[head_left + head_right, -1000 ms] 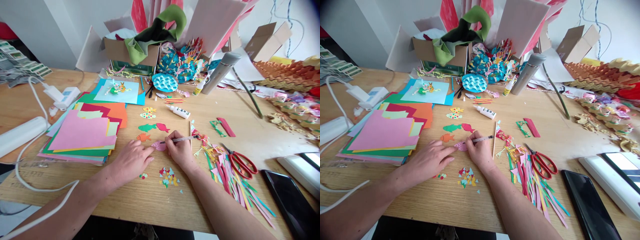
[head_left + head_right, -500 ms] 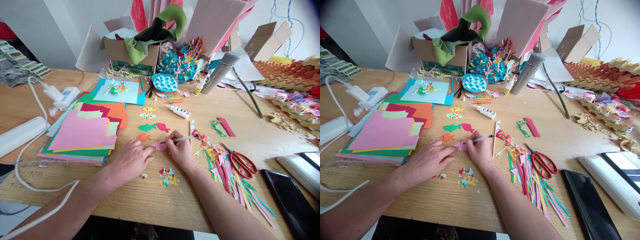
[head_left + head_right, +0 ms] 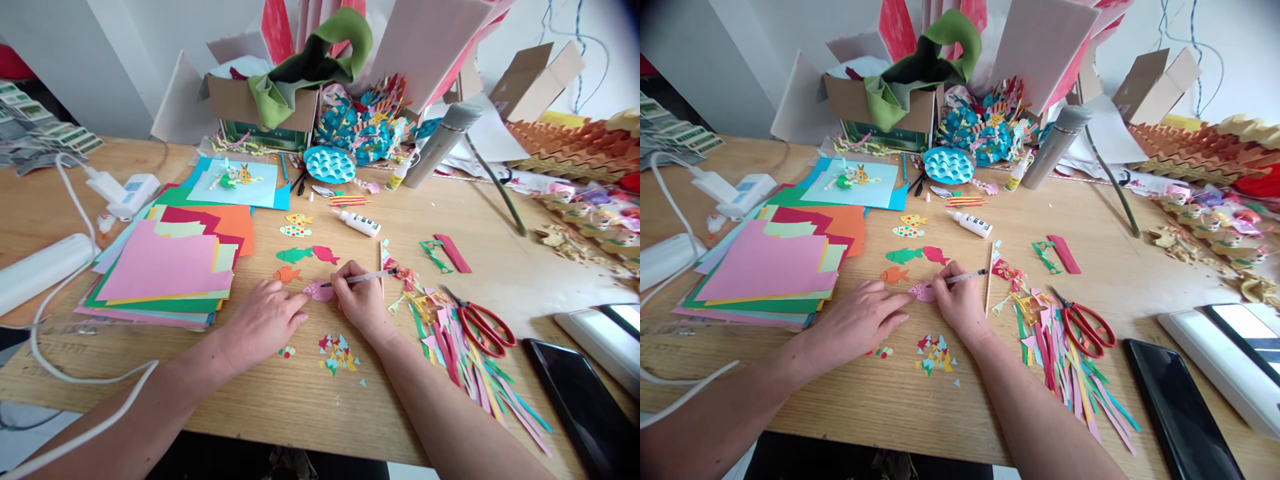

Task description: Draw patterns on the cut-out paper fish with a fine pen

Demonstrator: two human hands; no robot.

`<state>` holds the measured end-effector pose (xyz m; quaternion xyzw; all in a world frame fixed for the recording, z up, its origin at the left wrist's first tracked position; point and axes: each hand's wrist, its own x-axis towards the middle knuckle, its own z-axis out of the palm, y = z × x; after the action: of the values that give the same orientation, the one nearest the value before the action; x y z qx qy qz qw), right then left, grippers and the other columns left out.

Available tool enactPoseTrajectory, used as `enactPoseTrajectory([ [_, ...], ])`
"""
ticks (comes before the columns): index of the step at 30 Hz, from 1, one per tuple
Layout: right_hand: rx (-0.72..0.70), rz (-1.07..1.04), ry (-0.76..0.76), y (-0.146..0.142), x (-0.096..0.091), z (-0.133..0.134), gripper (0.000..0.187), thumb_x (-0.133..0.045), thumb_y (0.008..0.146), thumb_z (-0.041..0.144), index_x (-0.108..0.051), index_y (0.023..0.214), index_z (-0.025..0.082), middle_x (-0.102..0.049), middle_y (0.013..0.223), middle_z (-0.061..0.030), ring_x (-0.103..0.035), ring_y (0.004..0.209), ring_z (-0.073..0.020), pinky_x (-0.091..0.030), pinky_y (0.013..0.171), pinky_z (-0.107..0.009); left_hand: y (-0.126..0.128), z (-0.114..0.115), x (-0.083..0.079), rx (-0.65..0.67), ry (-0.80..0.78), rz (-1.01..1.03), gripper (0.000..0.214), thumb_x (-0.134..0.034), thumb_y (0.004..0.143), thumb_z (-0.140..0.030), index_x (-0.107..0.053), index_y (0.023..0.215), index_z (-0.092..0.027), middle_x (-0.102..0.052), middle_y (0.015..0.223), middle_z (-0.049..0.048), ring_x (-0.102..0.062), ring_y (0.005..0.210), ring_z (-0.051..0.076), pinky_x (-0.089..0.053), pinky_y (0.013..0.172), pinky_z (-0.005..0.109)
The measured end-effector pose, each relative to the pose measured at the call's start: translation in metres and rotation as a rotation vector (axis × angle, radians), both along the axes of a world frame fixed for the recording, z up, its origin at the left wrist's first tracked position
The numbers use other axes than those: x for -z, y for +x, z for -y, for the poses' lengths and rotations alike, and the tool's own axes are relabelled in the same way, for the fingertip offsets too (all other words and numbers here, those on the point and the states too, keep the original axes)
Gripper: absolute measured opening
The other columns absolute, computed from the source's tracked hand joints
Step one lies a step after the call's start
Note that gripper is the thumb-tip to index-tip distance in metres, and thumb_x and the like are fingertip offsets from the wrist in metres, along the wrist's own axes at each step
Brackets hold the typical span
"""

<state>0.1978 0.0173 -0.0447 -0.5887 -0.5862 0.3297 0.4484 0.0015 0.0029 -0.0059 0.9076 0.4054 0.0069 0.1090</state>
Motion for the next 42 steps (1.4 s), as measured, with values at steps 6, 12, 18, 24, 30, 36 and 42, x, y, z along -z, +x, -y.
enactPoseTrajectory([
  [6,-0.005,0.010,-0.003,-0.0003,-0.0007,0.0004,0.017,-0.052,0.080,0.025,-0.045,0.065,0.025,-0.047,0.048,0.0059,-0.044,0.044,-0.0128,-0.031,0.046,-0.025,-0.0007,0.0007,-0.0008,-0.007,-0.001,0.004,0.034,-0.054,0.098,-0.027,-0.060,0.131,-0.019,-0.072,0.096,0.0064,-0.059,0.099,0.027,-0.046,0.090,0.044],
  [12,-0.016,0.001,0.003,-0.0002,0.0004,0.0005,0.016,-0.052,0.079,0.023,-0.045,0.065,0.025,-0.047,0.048,0.0059,-0.043,0.044,-0.0127,-0.031,0.046,-0.025,0.0000,0.0001,-0.0004,-0.007,-0.004,0.012,0.033,-0.054,0.098,-0.027,-0.061,0.130,-0.019,-0.072,0.095,0.0064,-0.059,0.098,0.027,-0.046,0.089,0.044],
  [18,-0.015,-0.007,-0.005,-0.0004,-0.0009,0.0008,0.016,-0.052,0.080,0.024,-0.045,0.065,0.025,-0.047,0.047,0.0062,-0.043,0.044,-0.0125,-0.031,0.046,-0.025,-0.0001,0.0003,0.0002,-0.009,0.003,0.017,0.032,-0.055,0.098,-0.027,-0.062,0.128,-0.019,-0.072,0.094,0.0068,-0.059,0.098,0.027,-0.045,0.089,0.044],
  [24,-0.009,0.004,-0.010,-0.0002,0.0004,0.0009,0.016,-0.054,0.080,0.025,-0.046,0.065,0.024,-0.048,0.047,0.0060,-0.043,0.043,-0.0122,-0.031,0.045,-0.024,-0.0009,0.0007,-0.0008,-0.003,0.018,0.025,0.031,-0.055,0.097,-0.026,-0.063,0.126,-0.019,-0.071,0.093,0.0059,-0.060,0.097,0.026,-0.046,0.088,0.042],
  [30,-0.007,0.018,-0.009,-0.0006,-0.0020,0.0014,0.017,-0.053,0.079,0.025,-0.046,0.065,0.024,-0.048,0.047,0.0057,-0.043,0.043,-0.0122,-0.031,0.045,-0.024,-0.0009,0.0012,-0.0006,-0.006,0.024,0.022,0.029,-0.055,0.098,-0.027,-0.064,0.124,-0.019,-0.071,0.095,0.0065,-0.059,0.097,0.026,-0.045,0.087,0.041],
  [36,-0.018,0.013,-0.003,-0.0004,-0.0018,0.0014,0.017,-0.053,0.080,0.025,-0.046,0.064,0.024,-0.048,0.048,0.0057,-0.043,0.044,-0.0121,-0.031,0.045,-0.024,0.0004,0.0003,-0.0020,-0.007,0.018,0.011,0.029,-0.055,0.097,-0.027,-0.064,0.124,-0.019,-0.071,0.094,0.0061,-0.060,0.097,0.026,-0.045,0.088,0.041],
  [42,-0.015,0.008,-0.015,-0.0003,-0.0009,0.0012,0.016,-0.054,0.079,0.025,-0.046,0.064,0.024,-0.048,0.047,0.0056,-0.043,0.044,-0.0123,-0.031,0.044,-0.024,0.0004,-0.0003,-0.0010,-0.003,0.015,0.007,0.031,-0.054,0.098,-0.028,-0.063,0.126,-0.018,-0.072,0.096,0.0072,-0.059,0.098,0.027,-0.045,0.089,0.042],
])
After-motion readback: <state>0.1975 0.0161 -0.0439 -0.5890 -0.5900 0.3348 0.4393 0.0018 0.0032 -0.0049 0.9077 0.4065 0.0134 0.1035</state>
